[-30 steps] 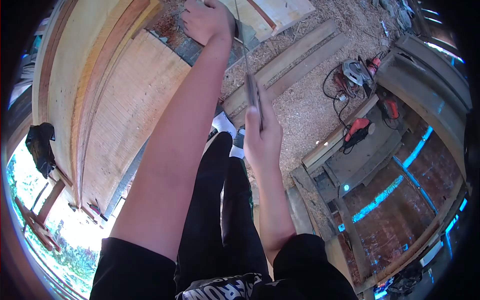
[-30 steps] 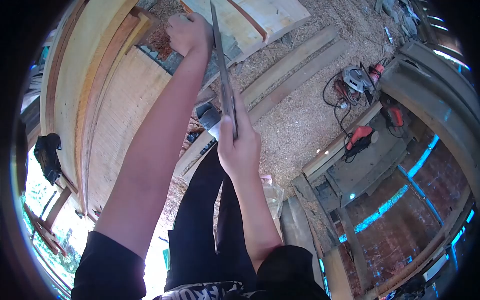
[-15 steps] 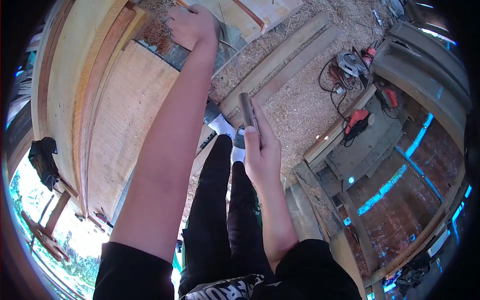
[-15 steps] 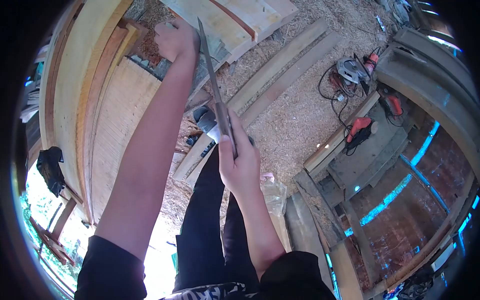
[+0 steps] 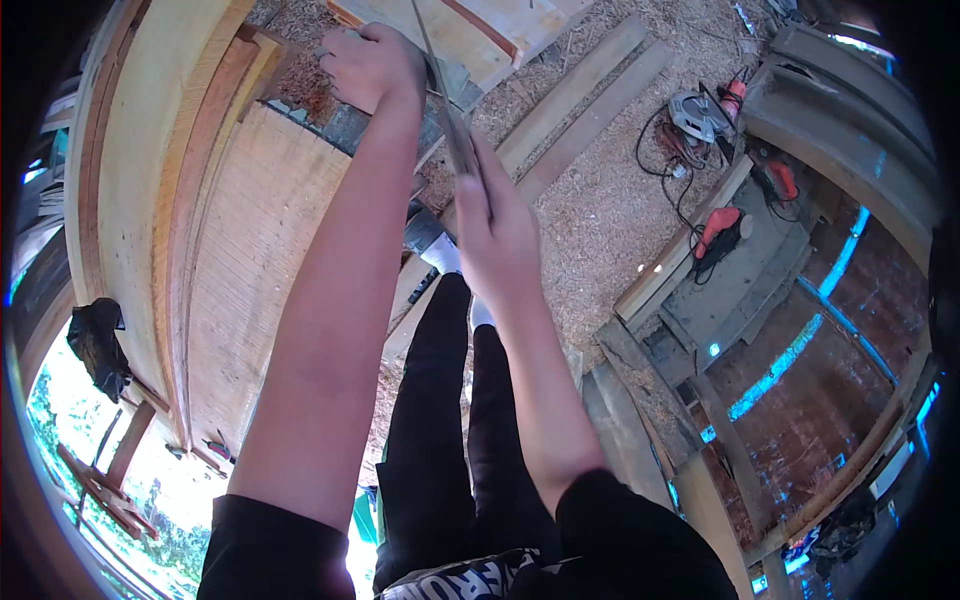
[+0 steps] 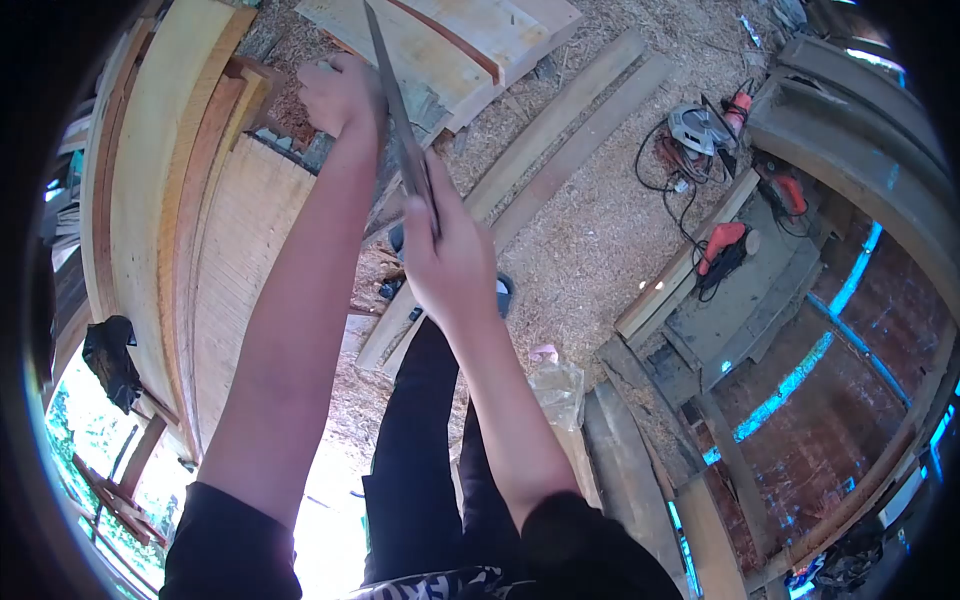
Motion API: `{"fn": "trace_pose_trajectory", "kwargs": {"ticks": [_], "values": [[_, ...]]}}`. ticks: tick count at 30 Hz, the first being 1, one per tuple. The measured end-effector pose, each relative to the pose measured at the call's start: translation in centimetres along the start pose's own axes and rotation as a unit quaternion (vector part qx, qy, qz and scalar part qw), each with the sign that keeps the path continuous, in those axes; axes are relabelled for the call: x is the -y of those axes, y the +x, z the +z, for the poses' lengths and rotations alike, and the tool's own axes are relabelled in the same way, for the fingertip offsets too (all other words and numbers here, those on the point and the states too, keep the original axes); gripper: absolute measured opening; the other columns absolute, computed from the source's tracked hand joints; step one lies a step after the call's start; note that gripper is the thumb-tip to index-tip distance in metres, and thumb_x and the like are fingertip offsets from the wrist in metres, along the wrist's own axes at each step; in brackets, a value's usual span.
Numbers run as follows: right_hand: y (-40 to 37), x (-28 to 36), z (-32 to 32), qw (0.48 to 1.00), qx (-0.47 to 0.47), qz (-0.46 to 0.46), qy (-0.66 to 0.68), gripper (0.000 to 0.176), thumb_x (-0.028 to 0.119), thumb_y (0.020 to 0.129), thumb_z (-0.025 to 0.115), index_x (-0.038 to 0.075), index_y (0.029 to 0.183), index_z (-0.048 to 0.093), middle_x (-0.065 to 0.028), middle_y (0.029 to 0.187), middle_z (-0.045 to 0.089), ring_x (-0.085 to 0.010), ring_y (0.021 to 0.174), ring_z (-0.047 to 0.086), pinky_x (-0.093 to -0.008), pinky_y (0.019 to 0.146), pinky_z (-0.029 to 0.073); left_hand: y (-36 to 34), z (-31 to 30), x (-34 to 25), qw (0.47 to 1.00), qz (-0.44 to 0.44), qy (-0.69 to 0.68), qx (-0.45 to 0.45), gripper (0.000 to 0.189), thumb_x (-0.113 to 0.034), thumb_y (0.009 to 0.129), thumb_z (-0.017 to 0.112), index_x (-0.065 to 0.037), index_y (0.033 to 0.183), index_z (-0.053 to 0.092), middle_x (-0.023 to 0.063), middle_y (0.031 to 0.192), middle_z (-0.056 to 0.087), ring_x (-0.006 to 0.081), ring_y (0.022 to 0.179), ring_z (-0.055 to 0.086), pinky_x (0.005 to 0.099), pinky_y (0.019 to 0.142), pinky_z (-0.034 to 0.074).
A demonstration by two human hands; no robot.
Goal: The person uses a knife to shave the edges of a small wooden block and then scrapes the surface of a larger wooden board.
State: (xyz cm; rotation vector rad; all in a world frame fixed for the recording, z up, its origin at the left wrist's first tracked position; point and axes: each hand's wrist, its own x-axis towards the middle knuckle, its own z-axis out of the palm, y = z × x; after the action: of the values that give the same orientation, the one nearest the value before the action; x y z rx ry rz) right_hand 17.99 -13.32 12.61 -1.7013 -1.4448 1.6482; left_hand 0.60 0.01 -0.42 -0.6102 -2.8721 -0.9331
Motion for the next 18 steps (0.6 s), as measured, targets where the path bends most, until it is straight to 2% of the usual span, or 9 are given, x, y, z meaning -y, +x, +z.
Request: {"fn": "trace_pose_trajectory", "kwargs": {"ticks": [1,3,6,9,12,16,18], "values": [[0.1,-0.3,0.3,1.0,-0.001,-0.001,0.001,0.053,0.023,0.105,0.051,0.006,0.156,0.045,-0.0178,0.094,0.073,-0.026,0.074,0.071,-0.0316,0.074,0.054,0.1,-0.2,0.0,1.0,0.002,0.0,0.0,0.032,-0.028,0.096,0.053,-0.002,0.116,0.057,0.0248,0.11,0.063,0.0434,0.101,0.064,0.0559,0.092,0.047],[0.3,-1.7,0.9,0.998,-0.032,-0.035,0.031,0.052,0.023,0.104,0.053,0.008,0.154,0.048,-0.015,0.081,0.07,-0.0276,0.072,0.071,-0.0318,0.072,0.054,0.1,-0.1,-0.3,1.0,-0.014,0.016,0.014,0.034,-0.028,0.097,0.053,-0.001,0.116,0.057,0.025,0.11,0.063,0.0435,0.102,0.064,0.0558,0.093,0.048],[-5.0,-4.1,-0.3,0.997,-0.04,-0.046,0.046,0.051,0.025,0.104,0.053,0.01,0.152,0.05,-0.0164,0.08,0.069,-0.0289,0.074,0.071,-0.0346,0.073,0.054,0.4,0.1,0.1,1.0,-0.014,0.011,0.024,0.034,-0.028,0.096,0.052,0.0,0.114,0.057,0.0251,0.111,0.064,0.0437,0.103,0.064,0.0555,0.093,0.048],[-4.5,-3.6,-0.5,0.999,-0.04,-0.027,0.0,0.051,0.025,0.104,0.053,0.01,0.152,0.05,-0.0168,0.081,0.07,-0.0273,0.07,0.07,-0.0337,0.071,0.054,0.3,-0.1,0.0,1.0,-0.008,0.007,0.028,0.033,-0.028,0.097,0.052,0.0,0.114,0.057,0.0245,0.111,0.064,0.0432,0.103,0.064,0.055,0.094,0.048],[1.2,-1.7,0.8,0.998,-0.033,-0.039,0.023,0.053,0.024,0.103,0.054,0.011,0.154,0.049,-0.0156,0.08,0.069,-0.023,0.067,0.07,-0.0308,0.068,0.052,0.2,-0.4,-0.3,1.0,-0.009,0.015,0.023,0.033,-0.028,0.097,0.052,0.0,0.114,0.057,0.0237,0.112,0.064,0.0428,0.104,0.064,0.0549,0.094,0.048],[-2.1,-3.3,0.0,0.999,-0.036,-0.03,0.024,0.052,0.025,0.103,0.054,0.012,0.154,0.05,-0.0148,0.079,0.069,-0.023,0.067,0.069,-0.0317,0.069,0.053,0.0,-0.7,-0.5,0.999,-0.019,0.013,0.049,0.032,-0.028,0.097,0.052,-0.001,0.114,0.057,0.0231,0.112,0.064,0.0421,0.105,0.064,0.0546,0.094,0.048],[-4.6,-4.9,-0.4,0.998,-0.03,-0.021,0.06,0.052,0.027,0.103,0.055,0.013,0.153,0.051,-0.0152,0.082,0.07,-0.0263,0.068,0.069,-0.0348,0.07,0.053,0.2,-0.4,-0.2,0.999,-0.011,0.006,0.035,0.032,-0.028,0.096,0.052,-0.002,0.113,0.057,0.023,0.112,0.064,0.0422,0.105,0.064,0.0546,0.095,0.048]]}}
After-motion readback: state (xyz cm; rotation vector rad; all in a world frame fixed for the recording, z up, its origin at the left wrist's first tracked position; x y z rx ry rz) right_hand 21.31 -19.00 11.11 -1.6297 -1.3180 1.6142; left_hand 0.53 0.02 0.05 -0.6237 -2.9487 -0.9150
